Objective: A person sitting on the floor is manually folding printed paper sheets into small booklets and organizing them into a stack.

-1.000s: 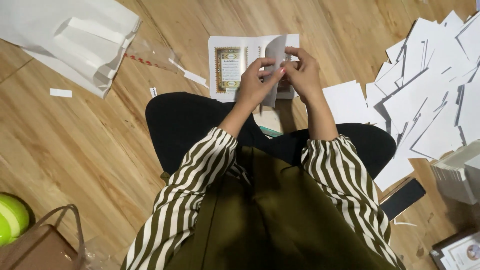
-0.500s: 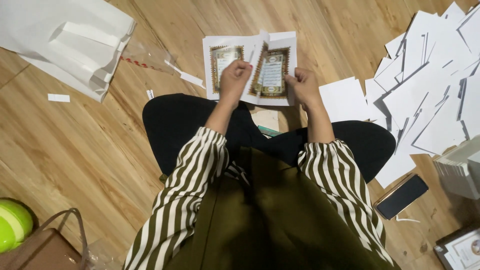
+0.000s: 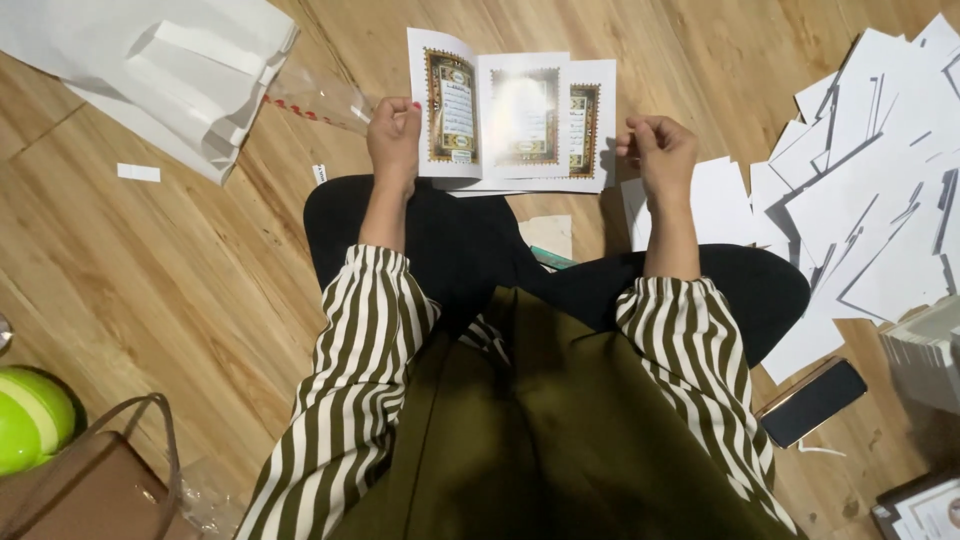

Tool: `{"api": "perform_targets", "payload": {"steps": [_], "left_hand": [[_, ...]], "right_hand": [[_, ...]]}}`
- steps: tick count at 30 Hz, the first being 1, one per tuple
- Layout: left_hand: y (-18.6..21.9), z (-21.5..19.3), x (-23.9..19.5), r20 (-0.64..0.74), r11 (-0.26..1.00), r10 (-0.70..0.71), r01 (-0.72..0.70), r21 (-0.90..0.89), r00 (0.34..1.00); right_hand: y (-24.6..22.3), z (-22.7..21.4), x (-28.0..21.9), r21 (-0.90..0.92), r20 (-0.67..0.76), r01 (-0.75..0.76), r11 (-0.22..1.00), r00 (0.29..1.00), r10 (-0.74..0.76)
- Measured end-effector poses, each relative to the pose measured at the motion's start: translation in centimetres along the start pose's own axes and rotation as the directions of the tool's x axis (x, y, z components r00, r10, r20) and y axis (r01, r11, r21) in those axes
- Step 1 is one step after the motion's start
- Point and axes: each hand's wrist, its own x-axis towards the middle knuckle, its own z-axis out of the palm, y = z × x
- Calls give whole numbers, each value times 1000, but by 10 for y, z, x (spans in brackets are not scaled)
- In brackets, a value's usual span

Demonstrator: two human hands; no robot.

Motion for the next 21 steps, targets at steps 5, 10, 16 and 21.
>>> {"api": "perform_targets", "payload": {"steps": [5, 10, 16, 21], "left_hand": [[-6, 16, -2, 124, 976, -87, 109, -188, 988], [-30, 28, 1, 33, 990, -94, 90, 108, 995], [-15, 44, -20, 62, 619, 338, -271, 737, 939], [-17, 70, -39, 756, 37, 226, -781, 623, 614]], "right_hand": [[-3, 13, -5, -248, -25, 237, 939, 968, -251], [-21, 39, -33, -507, 259, 534, 676, 843, -472], [27, 71, -31, -773, 546, 548, 319, 831, -105], [36, 62, -20, -759, 567, 608, 234, 793, -222]]}}
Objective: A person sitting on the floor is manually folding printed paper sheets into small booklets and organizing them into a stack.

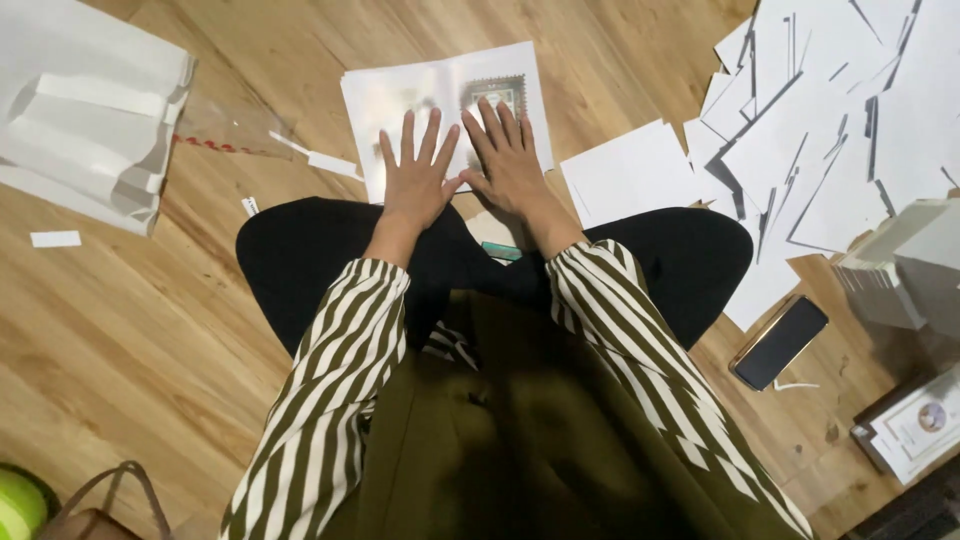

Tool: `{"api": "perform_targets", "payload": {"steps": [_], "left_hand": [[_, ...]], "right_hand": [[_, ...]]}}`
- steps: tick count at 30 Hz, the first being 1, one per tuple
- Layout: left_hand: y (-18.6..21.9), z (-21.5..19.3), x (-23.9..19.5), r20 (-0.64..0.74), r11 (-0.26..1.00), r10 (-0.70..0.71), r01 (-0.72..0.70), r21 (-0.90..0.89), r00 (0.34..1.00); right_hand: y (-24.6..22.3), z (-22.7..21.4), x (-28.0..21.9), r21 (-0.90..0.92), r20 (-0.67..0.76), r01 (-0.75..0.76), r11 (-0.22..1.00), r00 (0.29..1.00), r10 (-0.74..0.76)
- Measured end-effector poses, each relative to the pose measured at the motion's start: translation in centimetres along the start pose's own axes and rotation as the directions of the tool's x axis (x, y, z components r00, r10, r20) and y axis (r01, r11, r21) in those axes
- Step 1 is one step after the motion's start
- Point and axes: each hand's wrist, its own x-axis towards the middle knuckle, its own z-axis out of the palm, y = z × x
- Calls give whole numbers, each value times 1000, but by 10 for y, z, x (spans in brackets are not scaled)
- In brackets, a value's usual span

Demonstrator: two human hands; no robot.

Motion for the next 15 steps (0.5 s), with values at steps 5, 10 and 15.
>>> {"api": "perform_targets", "payload": {"steps": [5, 10, 15], "left_hand": [[1, 22, 3, 341, 979, -161, 105, 177, 926], [4, 11, 3, 398, 976, -186, 122, 181, 898], [1, 12, 2, 372, 976, -182, 121, 181, 910]], "right_hand": [[34, -100, -2, 182, 261, -455, 872, 877, 404], [124, -96, -44, -164, 428, -824, 543, 436, 792], [138, -88, -41, -302, 509, -822, 483, 289, 811]]}}
